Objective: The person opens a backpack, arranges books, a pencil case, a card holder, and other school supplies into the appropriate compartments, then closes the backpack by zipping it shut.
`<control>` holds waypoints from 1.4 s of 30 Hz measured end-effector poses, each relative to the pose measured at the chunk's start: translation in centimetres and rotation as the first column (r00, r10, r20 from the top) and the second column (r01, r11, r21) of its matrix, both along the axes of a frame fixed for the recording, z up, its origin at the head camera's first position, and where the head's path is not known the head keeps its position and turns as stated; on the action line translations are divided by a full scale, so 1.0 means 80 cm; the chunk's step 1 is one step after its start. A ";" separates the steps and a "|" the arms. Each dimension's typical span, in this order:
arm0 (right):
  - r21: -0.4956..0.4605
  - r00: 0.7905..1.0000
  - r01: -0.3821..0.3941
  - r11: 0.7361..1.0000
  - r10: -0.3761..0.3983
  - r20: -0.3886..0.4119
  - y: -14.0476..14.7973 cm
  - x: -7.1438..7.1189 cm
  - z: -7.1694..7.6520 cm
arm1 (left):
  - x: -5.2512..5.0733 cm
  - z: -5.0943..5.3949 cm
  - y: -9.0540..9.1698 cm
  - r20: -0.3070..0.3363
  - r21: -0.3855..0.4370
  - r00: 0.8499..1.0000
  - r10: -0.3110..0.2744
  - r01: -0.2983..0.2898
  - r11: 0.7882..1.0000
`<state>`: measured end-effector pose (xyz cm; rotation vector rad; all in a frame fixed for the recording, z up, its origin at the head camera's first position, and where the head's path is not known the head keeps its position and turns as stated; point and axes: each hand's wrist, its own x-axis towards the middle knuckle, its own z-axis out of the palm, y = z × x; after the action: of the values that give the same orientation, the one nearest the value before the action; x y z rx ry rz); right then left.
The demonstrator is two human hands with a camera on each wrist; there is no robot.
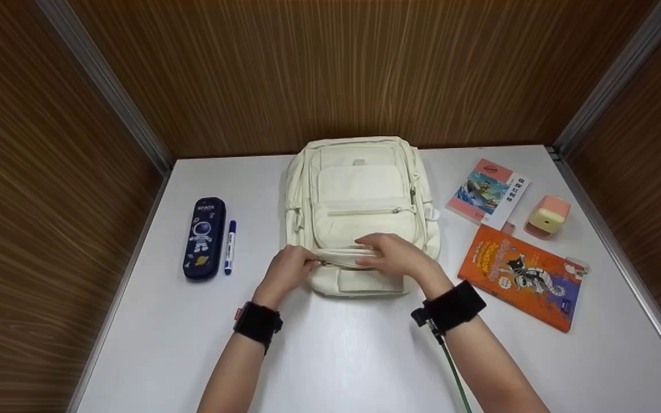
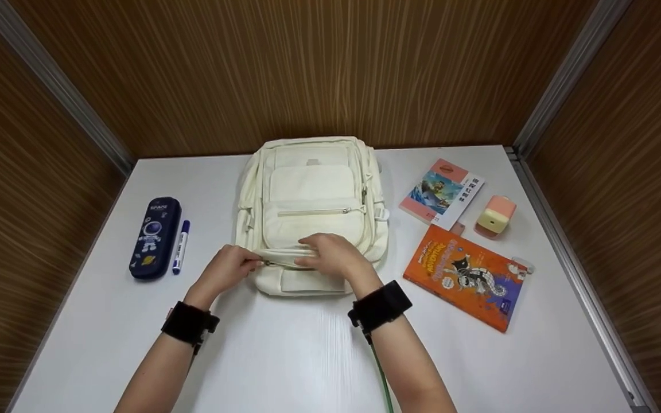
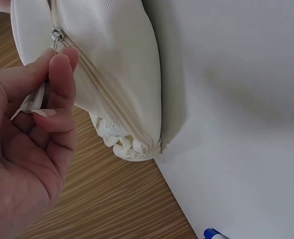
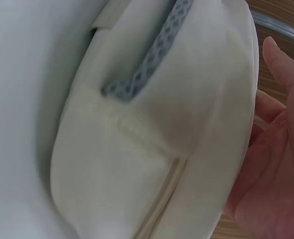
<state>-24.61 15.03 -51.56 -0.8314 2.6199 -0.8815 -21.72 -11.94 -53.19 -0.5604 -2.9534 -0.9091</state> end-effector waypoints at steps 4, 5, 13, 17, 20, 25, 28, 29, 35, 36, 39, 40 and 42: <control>0.065 0.997 -0.050 0.997 0.054 -0.052 -0.026 -0.003 -0.006 | 0.005 -0.006 0.003 -0.007 0.008 1.000 0.008 -0.008 1.000; 0.088 0.996 -0.056 0.995 0.062 -0.064 -0.029 -0.003 -0.008 | 0.006 -0.007 0.004 -0.011 0.008 1.000 0.007 -0.007 1.000; 0.172 0.993 0.011 0.985 0.009 -0.115 -0.038 -0.002 -0.016 | 0.013 -0.017 0.014 -0.056 0.030 0.997 0.060 -0.059 0.998; 0.151 0.996 0.023 0.988 -0.009 -0.094 -0.037 -0.002 -0.015 | 0.017 -0.021 0.011 -0.077 0.051 0.992 0.102 -0.098 0.994; 0.120 0.996 0.006 0.993 0.004 -0.084 -0.036 -0.003 -0.015 | 0.018 -0.022 0.005 -0.107 0.076 0.987 0.120 -0.113 0.991; 0.095 0.995 -0.033 0.995 0.041 -0.086 -0.033 -0.003 -0.012 | 0.021 -0.022 -0.008 -0.142 0.095 0.978 0.153 -0.140 0.986; 0.093 0.997 -0.036 0.995 0.043 -0.072 -0.031 -0.002 -0.009 | 0.023 -0.020 -0.015 -0.118 0.109 0.979 0.165 -0.152 0.982; 0.091 0.997 -0.034 0.995 0.040 -0.064 -0.029 -0.001 -0.007 | 0.023 -0.020 -0.017 -0.107 0.112 0.980 0.166 -0.154 0.982; 0.087 0.999 -0.018 0.996 0.022 -0.037 -0.023 0.001 -0.004 | 0.022 -0.019 -0.034 -0.117 0.105 0.978 0.172 -0.160 0.981; 0.087 0.999 -0.016 0.996 0.020 -0.040 -0.022 0.001 -0.004 | 0.022 -0.018 -0.038 -0.124 0.104 0.976 0.181 -0.168 0.980; 0.082 0.998 -0.023 0.996 0.028 -0.053 -0.021 0.001 -0.005 | 0.022 -0.018 -0.046 -0.143 0.090 0.969 0.201 -0.189 0.978; 0.080 0.998 -0.029 0.996 0.034 -0.056 -0.021 0.001 -0.005 | 0.021 -0.018 -0.049 -0.152 0.082 0.967 0.205 -0.194 0.977; 0.076 0.998 -0.031 0.997 0.035 -0.054 -0.020 0.001 -0.005 | 0.020 -0.020 -0.052 -0.175 0.058 0.962 0.210 -0.203 0.978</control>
<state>-24.51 13.40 -51.99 -0.8889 2.6603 -0.7569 -20.12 -16.10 -54.79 -0.3069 -2.7598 -0.8447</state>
